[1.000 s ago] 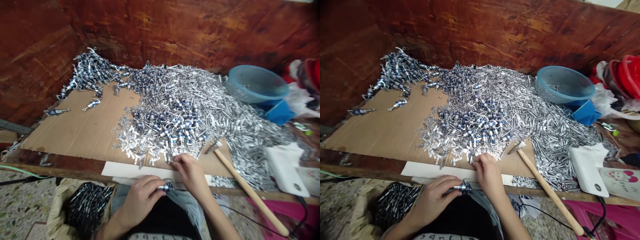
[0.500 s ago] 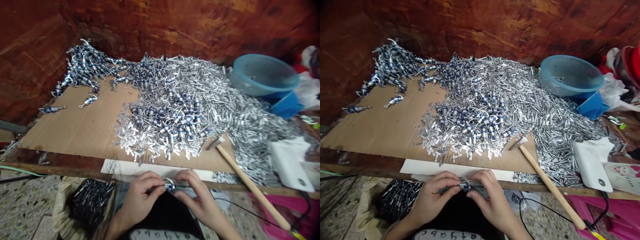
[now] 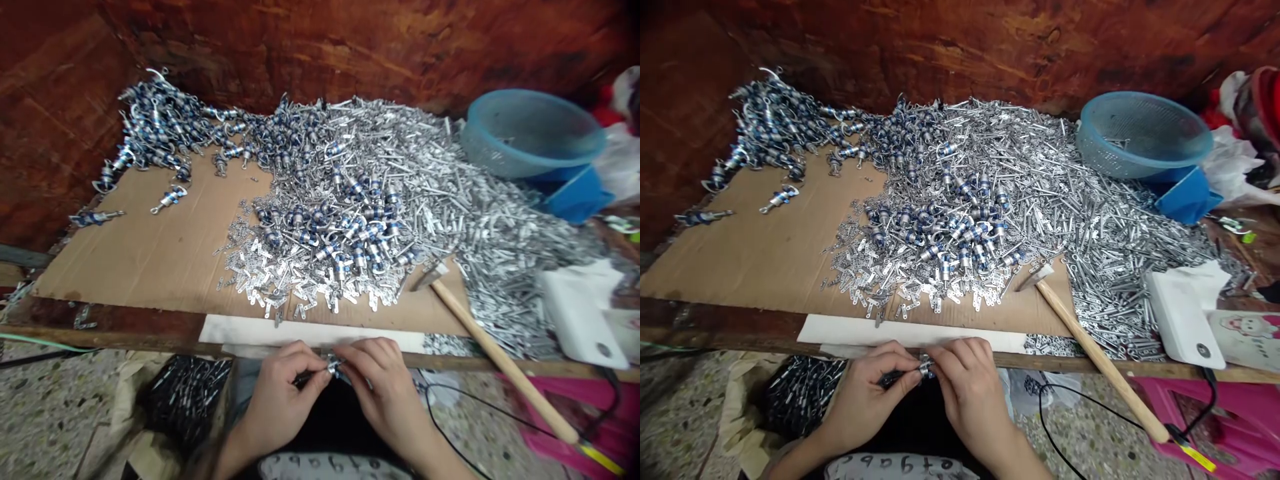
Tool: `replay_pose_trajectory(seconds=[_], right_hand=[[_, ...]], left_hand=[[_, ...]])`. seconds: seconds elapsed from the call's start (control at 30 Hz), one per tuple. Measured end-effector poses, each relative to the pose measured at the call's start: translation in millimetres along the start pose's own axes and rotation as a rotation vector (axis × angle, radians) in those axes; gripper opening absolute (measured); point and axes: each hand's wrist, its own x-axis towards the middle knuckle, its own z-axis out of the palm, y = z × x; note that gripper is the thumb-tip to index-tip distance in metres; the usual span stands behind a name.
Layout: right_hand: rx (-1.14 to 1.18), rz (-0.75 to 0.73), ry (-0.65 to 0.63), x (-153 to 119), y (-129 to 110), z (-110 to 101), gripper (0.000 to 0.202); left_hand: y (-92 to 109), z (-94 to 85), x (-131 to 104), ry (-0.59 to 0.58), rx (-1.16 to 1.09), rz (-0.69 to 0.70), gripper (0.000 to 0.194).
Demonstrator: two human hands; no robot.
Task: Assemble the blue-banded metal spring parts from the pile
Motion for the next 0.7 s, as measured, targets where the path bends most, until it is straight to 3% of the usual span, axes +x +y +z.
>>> replay_pose_trajectory(seconds=[0.37,0.43,0.57,0.7], right_hand=[[0.059,0.089,-0.165,-6,-9,0,0.016],[0.088,0.151,-0.185,-7,-8,3,0.016],[0.133,0.307,-0.233,-7,-7,12,0.015],[0.034,0.353,-0.161,1,-5,20,0.015]], left_hand=[[-6,3.8,-9,-0.019,0.104,0.096,0.014],[-9,1.8,-9,-0.003,0.163,0.205,0.014],[-23,-3.2,-10,-0.008,0.475,0.556,0.024],[-38,-1.4,-12,0.058,0.67,0.62,0.022]])
